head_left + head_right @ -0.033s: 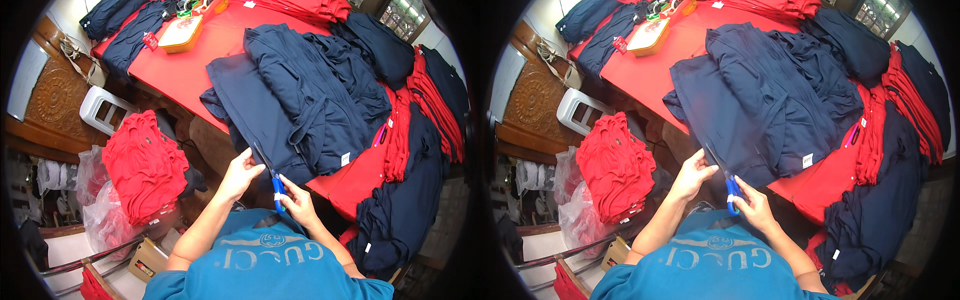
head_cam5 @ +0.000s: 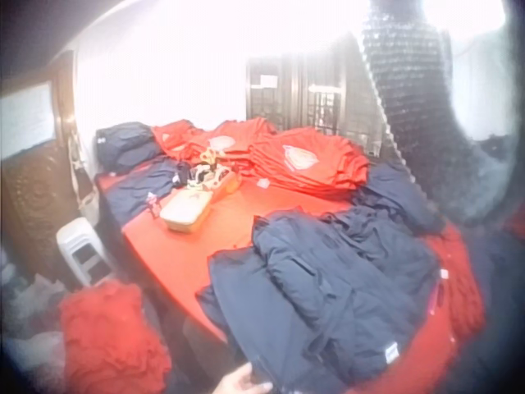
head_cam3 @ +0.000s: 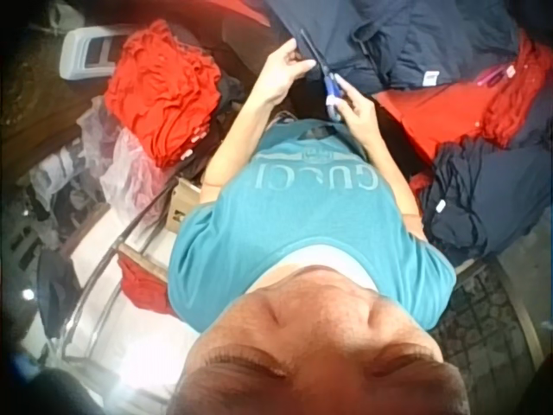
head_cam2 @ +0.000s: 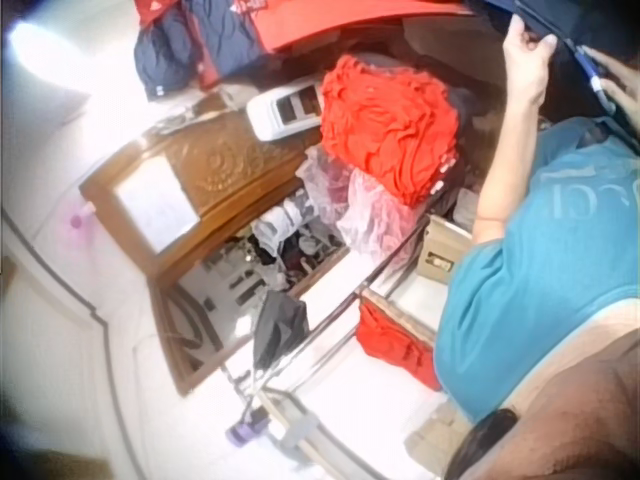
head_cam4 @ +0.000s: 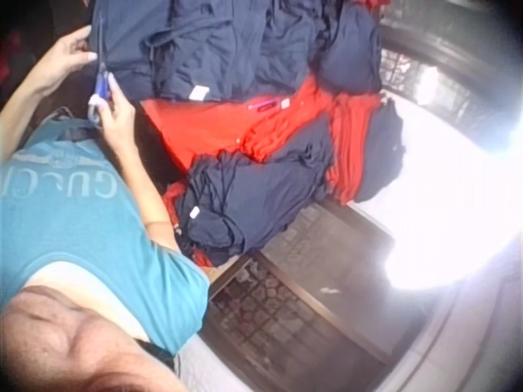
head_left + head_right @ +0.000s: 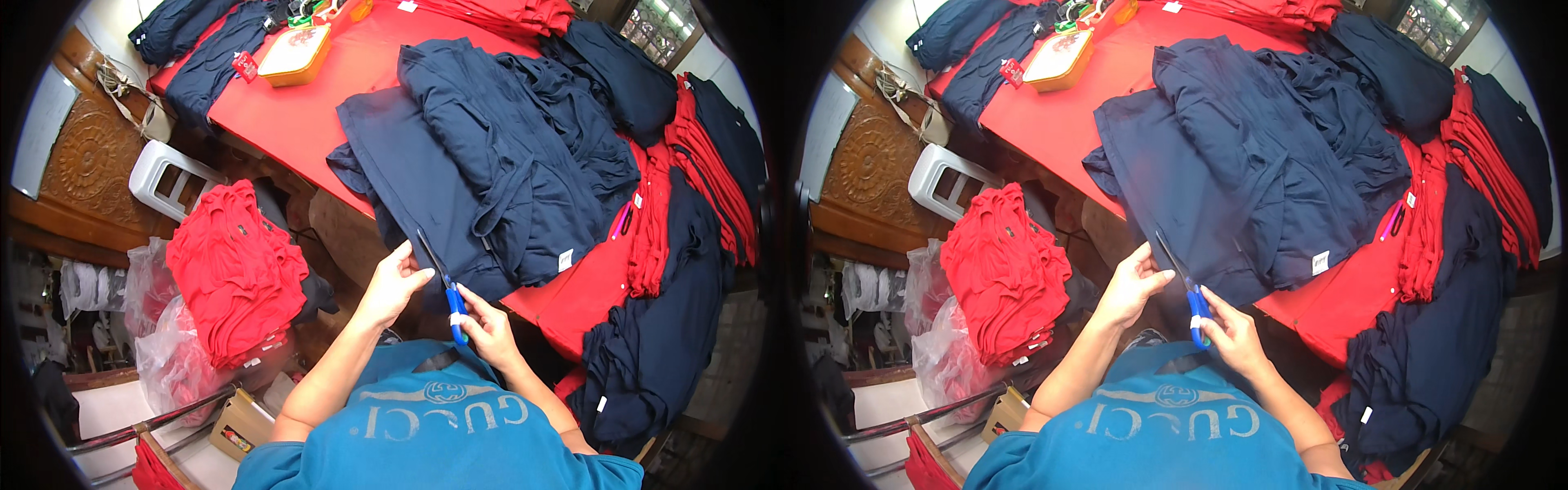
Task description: The person uses scissors to cut tags off dark blue shirts laid out on a red table. They repeatedly pick up shirts, cut the tags, and place them in a pile. Another person is visible in the background also working with shirts.
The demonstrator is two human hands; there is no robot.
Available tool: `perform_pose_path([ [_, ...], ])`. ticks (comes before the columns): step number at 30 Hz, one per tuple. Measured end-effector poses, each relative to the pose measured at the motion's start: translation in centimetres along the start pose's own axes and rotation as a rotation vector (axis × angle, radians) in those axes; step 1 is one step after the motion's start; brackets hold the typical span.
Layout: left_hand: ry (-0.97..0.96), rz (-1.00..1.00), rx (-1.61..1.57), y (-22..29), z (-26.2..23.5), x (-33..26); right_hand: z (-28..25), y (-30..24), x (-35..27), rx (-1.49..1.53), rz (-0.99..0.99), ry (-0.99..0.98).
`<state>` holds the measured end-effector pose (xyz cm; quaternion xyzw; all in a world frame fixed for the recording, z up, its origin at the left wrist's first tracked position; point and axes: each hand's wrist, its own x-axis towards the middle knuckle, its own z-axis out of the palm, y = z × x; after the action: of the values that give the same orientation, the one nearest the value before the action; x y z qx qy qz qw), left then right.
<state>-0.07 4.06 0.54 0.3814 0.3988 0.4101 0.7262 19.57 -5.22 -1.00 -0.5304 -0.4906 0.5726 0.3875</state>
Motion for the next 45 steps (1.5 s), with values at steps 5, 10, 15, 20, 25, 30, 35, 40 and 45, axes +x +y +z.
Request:
perform_pose_path([
  [5, 0.055, 0.008, -0.152, -0.9, -1.5, 1.0, 0.9, -0.2, 0.0, 0.061, 0.184, 0.028],
  [10, -0.012, 0.006, -0.012, -0.3, -3.2, 1.6, 2.3, -0.1, 0.9, -0.055, 0.034, 0.055],
  [15, -0.08, -0.023, -0.003, 0.2, -3.7, 2.1, 3.0, 0.0, 2.2, 0.015, 0.068, 0.087],
  [20, -0.089, -0.037, -0.01, 0.2, -3.9, 2.5, 3.2, 0.1, 2.8, -0.05, 0.07, 0.123],
  [25, 0.068, -0.046, -0.074, -0.4, -4.6, 3.5, 3.3, -0.4, 2.5, -0.035, 0.163, 0.151],
  [30, 0.019, 0.024, -0.13, 0.9, -4.2, 3.9, 2.9, -1.0, 3.8, -0.157, -0.047, 0.068],
  [35, 0.015, -0.025, -0.105, 1.8, -3.7, 3.9, 2.4, -1.4, 5.4, -0.078, 0.025, 0.057],
  [40, 0.057, -0.006, -0.2, 0.9, -4.8, 4.9, 1.7, -1.7, 5.6, -0.019, 0.229, 0.014],
  [45, 0.014, -0.031, -0.148, 1.9, -5.5, 5.3, 2.7, -1.0, 6.5, -0.174, -0.125, 0.052],
])
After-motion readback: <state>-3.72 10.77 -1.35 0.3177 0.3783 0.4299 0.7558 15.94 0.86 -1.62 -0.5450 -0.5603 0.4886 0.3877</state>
